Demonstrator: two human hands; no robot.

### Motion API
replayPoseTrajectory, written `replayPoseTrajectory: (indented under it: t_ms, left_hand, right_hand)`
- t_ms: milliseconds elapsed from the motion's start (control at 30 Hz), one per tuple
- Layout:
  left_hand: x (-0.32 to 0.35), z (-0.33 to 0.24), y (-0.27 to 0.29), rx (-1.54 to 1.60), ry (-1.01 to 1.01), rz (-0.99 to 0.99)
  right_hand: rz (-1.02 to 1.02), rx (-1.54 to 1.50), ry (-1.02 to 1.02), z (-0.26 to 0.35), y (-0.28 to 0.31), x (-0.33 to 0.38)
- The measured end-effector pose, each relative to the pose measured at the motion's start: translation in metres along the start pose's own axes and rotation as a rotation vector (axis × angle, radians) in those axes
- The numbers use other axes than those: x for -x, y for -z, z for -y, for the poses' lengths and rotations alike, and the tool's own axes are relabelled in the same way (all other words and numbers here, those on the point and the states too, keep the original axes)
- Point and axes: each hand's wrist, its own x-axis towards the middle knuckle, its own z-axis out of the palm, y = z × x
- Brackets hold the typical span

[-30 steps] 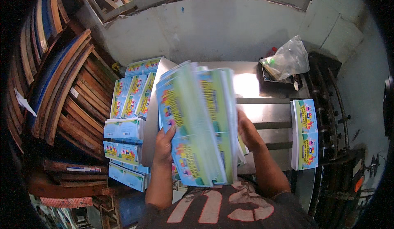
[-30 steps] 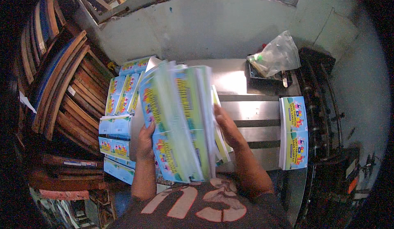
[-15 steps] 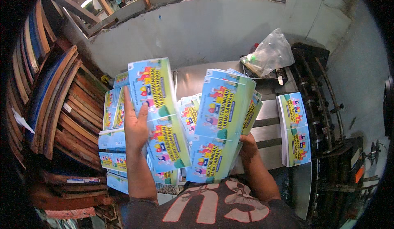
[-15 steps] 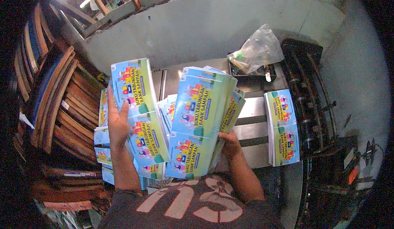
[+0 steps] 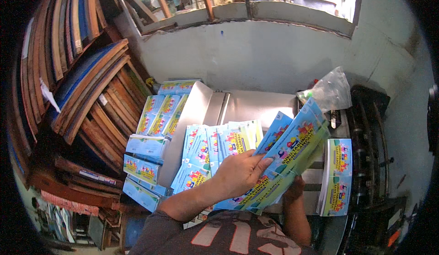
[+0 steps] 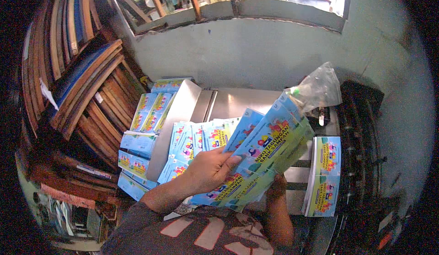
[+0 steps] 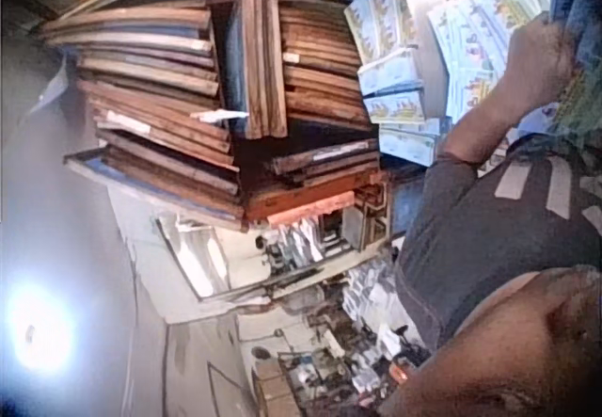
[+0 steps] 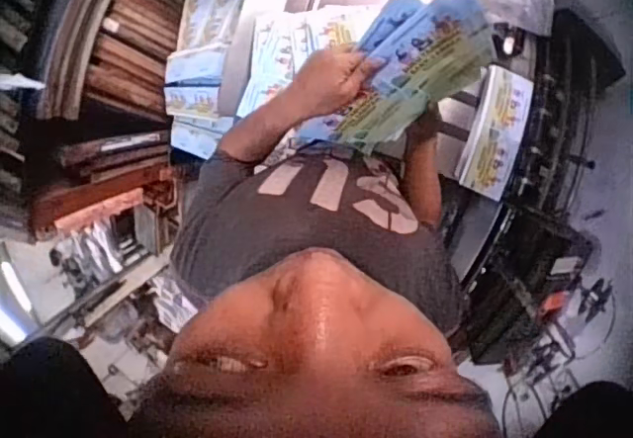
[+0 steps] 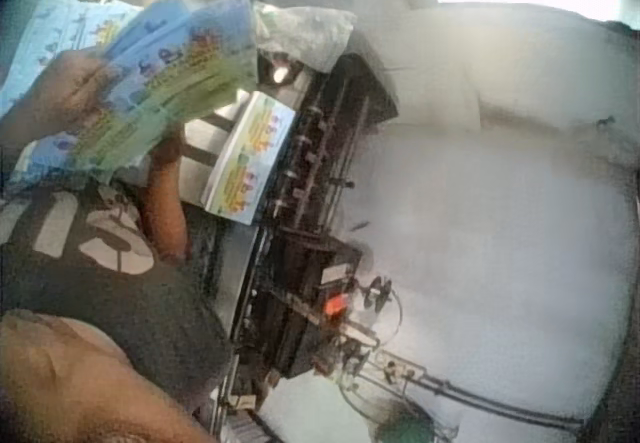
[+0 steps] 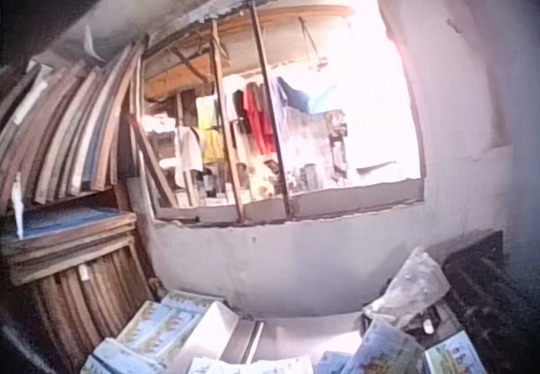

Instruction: The person organizes and aligns stacks of paper booklets on a metal surface, flipping through them by hand to check alignment and then placing them onto a stack on the left.

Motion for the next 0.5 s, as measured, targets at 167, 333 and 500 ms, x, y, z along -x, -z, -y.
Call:
replayPoseTrajectory:
  t_ms: [167, 333, 500]
  left_hand:
    - [0.0, 0.011, 0.025, 0.748, 0.189, 0.009]
    - [0.001, -0.012, 0.022, 0.182, 0.152, 0.108]
    - [0.002, -0.008, 0.014, 0.058, 0.104, 0.051]
  right_hand:
    - [-0.035, -0.012, -0.051, 0.006, -0.002, 0.002]
    - [-0.004, 0.062, 0.005, 0.021, 0.034, 0.004]
    - [0.036, 0.063, 0.03, 0.03, 0.057, 0.015]
